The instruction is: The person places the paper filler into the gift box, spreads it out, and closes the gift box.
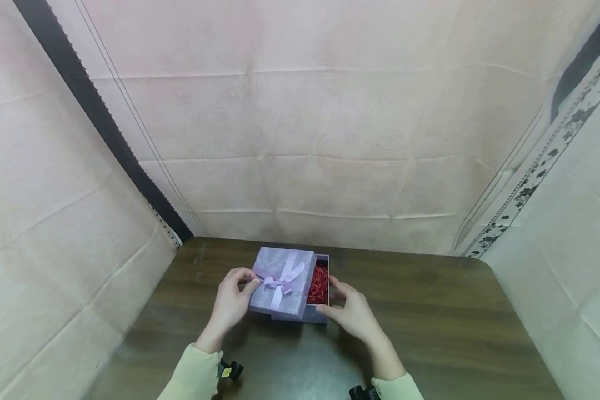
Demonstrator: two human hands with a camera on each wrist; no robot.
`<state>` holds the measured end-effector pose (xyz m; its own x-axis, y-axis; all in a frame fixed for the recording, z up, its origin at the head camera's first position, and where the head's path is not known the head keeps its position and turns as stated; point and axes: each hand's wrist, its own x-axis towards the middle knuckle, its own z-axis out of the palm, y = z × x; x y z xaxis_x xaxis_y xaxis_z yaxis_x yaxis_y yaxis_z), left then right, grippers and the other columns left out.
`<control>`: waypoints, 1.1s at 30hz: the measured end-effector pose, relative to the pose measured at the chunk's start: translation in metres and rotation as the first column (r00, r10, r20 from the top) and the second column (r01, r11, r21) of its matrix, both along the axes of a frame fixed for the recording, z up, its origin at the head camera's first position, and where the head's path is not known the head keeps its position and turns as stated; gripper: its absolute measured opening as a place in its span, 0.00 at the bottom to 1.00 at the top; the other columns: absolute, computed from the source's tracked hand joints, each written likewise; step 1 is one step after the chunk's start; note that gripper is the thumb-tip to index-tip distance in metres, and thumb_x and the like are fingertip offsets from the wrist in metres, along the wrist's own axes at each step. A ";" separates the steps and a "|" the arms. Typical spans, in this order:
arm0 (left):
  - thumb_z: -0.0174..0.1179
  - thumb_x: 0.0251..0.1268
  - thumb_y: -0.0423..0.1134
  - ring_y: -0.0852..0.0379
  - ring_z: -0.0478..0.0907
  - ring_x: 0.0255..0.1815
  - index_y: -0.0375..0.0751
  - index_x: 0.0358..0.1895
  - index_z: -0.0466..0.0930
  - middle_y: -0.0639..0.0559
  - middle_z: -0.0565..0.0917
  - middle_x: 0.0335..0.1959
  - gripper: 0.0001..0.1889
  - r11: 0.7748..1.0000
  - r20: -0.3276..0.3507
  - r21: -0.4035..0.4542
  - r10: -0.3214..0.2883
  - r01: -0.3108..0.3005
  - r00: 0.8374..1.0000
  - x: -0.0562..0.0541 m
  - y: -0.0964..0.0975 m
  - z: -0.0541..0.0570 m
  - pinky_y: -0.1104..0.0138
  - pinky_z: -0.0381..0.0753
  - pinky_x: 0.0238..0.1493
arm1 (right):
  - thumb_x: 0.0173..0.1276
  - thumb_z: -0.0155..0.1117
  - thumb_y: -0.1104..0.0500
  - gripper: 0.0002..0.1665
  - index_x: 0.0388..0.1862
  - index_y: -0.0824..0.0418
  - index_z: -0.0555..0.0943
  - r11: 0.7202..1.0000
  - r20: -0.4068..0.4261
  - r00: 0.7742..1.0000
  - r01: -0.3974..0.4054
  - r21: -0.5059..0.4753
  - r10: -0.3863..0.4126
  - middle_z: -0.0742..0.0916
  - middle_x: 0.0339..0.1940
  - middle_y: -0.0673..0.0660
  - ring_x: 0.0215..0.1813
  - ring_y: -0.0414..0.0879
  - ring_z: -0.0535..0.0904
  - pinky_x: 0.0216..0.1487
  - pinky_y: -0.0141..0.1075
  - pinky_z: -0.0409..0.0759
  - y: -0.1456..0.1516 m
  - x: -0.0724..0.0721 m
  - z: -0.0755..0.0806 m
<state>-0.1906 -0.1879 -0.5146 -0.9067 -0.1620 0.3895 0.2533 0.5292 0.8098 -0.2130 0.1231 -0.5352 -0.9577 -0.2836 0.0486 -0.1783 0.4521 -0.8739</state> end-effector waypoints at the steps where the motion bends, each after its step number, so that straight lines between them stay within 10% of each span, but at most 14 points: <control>1: 0.71 0.70 0.28 0.44 0.83 0.50 0.43 0.34 0.84 0.43 0.83 0.49 0.08 1.000 0.000 -0.003 -0.005 0.005 1.000 -0.001 0.003 0.000 0.45 0.83 0.53 | 0.64 0.84 0.47 0.52 0.83 0.58 0.71 1.000 0.004 1.000 0.001 -0.004 -0.001 0.80 0.75 0.62 0.66 0.60 0.84 0.59 0.50 0.88 0.000 0.000 0.000; 19: 0.72 0.72 0.34 0.47 0.81 0.52 0.46 0.36 0.85 0.44 0.80 0.55 0.06 0.999 0.056 -0.046 0.002 0.001 0.998 -0.003 0.040 0.013 0.51 0.83 0.52 | 0.67 0.80 0.60 0.42 0.77 0.68 0.75 0.999 -0.082 0.996 -0.042 -0.024 0.040 0.78 0.75 0.68 0.65 0.60 0.84 0.61 0.47 0.87 0.001 0.001 -0.003; 33: 0.73 0.71 0.41 0.43 0.87 0.48 0.51 0.37 0.85 0.48 0.80 0.58 0.06 0.972 0.046 -0.205 0.126 -0.114 0.991 -0.003 0.060 0.017 0.48 0.85 0.35 | 0.61 0.87 0.54 0.63 0.87 0.63 0.60 0.989 0.007 0.993 -0.117 -0.093 0.118 0.74 0.79 0.69 0.68 0.60 0.83 0.61 0.42 0.86 0.008 0.004 -0.006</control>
<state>-0.1941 -0.1275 -0.4980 -0.9076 -0.1944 0.3721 0.1337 0.7063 0.6952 -0.2090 0.1315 -0.5415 -0.9185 -0.3894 0.0683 -0.2144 0.3456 -0.9136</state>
